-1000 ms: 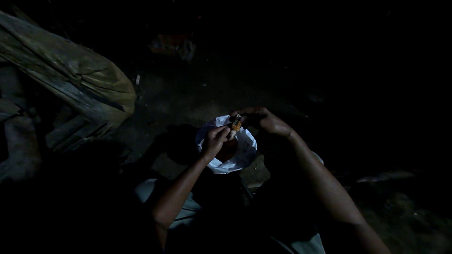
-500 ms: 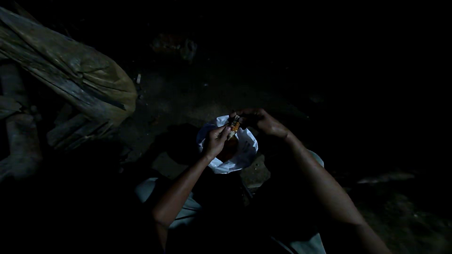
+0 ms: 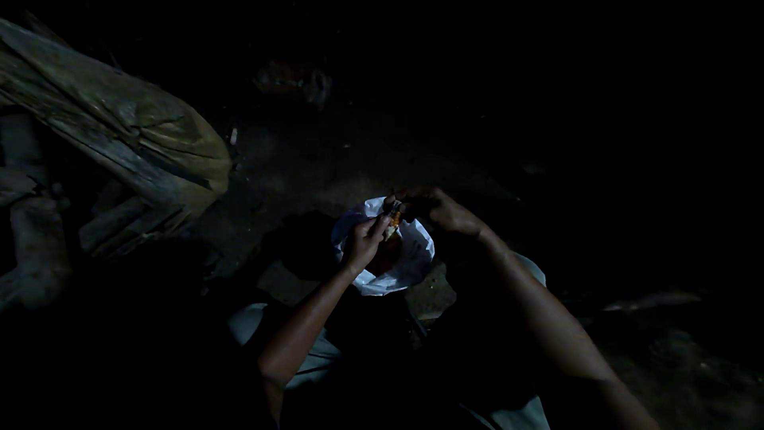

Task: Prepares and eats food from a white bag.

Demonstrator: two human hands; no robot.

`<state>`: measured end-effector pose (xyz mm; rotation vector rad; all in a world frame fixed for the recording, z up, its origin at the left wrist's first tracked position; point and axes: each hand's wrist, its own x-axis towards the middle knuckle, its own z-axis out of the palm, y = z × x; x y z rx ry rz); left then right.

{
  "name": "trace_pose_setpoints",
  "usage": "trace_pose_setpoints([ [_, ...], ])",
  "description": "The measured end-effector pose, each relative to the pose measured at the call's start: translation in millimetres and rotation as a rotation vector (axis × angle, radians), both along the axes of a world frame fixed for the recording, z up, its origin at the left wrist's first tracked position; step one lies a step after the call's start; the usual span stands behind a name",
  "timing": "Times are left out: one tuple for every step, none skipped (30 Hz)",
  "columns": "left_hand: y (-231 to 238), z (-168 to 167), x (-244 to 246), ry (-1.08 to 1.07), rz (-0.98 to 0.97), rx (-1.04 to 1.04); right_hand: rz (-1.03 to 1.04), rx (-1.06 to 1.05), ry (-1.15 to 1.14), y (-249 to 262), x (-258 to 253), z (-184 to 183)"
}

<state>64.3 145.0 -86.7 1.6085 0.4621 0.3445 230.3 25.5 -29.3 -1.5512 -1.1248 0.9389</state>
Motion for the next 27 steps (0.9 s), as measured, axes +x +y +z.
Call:
trace_pose_setpoints([
  [-0.2,0.5,-1.0,0.012,0.000,-0.012,-0.002,0.000,-0.004,0.0,-0.3,0.4],
  [0.0,0.6,-1.5,0.017,0.000,-0.022,-0.001,0.002,-0.001,-0.1,-0.5,0.3],
  [-0.2,0.1,-1.1,0.018,0.006,-0.026,-0.001,0.005,0.005,-0.2,-0.3,-0.3],
  [-0.6,-0.3,-0.2,0.014,0.015,-0.025,-0.004,0.000,0.010,-0.5,-0.3,-0.2],
  [-0.9,-0.7,1.3,0.009,0.023,-0.027,-0.007,-0.003,0.013,-0.8,0.0,-0.3],
  [-0.6,-1.3,2.8,0.004,0.018,-0.045,-0.010,-0.013,0.012,-1.1,0.4,0.5],
  [-0.3,-1.6,3.1,0.001,0.000,-0.070,-0.009,-0.034,0.013,-2.0,0.7,2.0],
  [-0.3,-2.5,3.0,0.008,-0.018,-0.091,-0.006,-0.050,0.020,-2.8,2.1,2.2],
  [-0.7,-3.1,2.1,0.029,-0.030,-0.098,0.001,-0.058,0.022,-3.5,3.8,1.4],
  [-1.2,-3.8,1.5,0.056,-0.037,-0.094,-0.001,-0.066,0.015,-4.2,5.0,1.1],
  [-1.3,-2.8,0.3,0.086,-0.041,-0.098,-0.011,-0.070,0.005,-4.8,5.7,0.6],
  [-1.8,-1.3,-1.0,0.110,-0.040,-0.096,-0.020,-0.076,0.000,-5.2,5.6,1.8],
  [-1.7,0.7,-2.7,0.118,-0.045,-0.111,-0.028,-0.079,0.003,-5.4,5.4,2.8],
  [-1.4,1.0,-4.0,0.103,-0.053,-0.137,-0.033,-0.080,0.005,-5.4,5.9,2.8],
  [-1.1,0.6,-4.3,0.078,-0.064,-0.170,-0.040,-0.076,0.014,-5.3,6.2,2.1],
  [-1.5,0.8,-3.7,0.049,-0.071,-0.196,-0.049,-0.070,0.030,-5.2,6.8,0.5],
  [-2.0,0.6,-2.5,0.011,-0.080,-0.211,-0.061,-0.064,0.046,-5.1,7.2,-1.4],
  [-2.3,0.4,-0.8,-0.029,-0.087,-0.218,-0.079,-0.068,0.061,-4.8,6.6,-1.3],
  [-3.5,1.1,1.4,-0.068,-0.080,-0.211,-0.097,-0.074,0.076,-4.6,5.2,0.6],
  [-4.7,2.7,2.4,-0.084,-0.073,-0.173,-0.113,-0.083,0.090,-4.2,3.2,3.7],
  [-5.6,4.8,2.5,-0.082,-0.062,-0.117,-0.122,-0.083,0.095,-3.9,1.8,5.9],
  [-6.0,7.3,1.9,-0.064,-0.055,-0.073,-0.128,-0.080,0.092,-3.8,-0.3,7.8],
  [-5.8,7.7,1.4,-0.050,-0.051,-0.043,-0.126,-0.075,0.088,-3.7,-1.6,8.6],
  [-5.6,6.6,1.4,-0.047,-0.044,-0.020,-0.122,-0.070,0.088,-3.8,-2.0,8.3],
  [-5.3,5.3,1.7,-0.050,-0.040,-0.012,-0.119,-0.067,0.092,-4.1,-1.6,7.5],
  [-4.9,3.9,2.1,-0.050,-0.036,-0.011,-0.120,-0.067,0.097,-4.2,-1.2,6.5],
  [-4.8,3.5,2.1,-0.046,-0.031,-0.009,-0.125,-0.067,0.101,-4.0,-1.3,5.7],
])
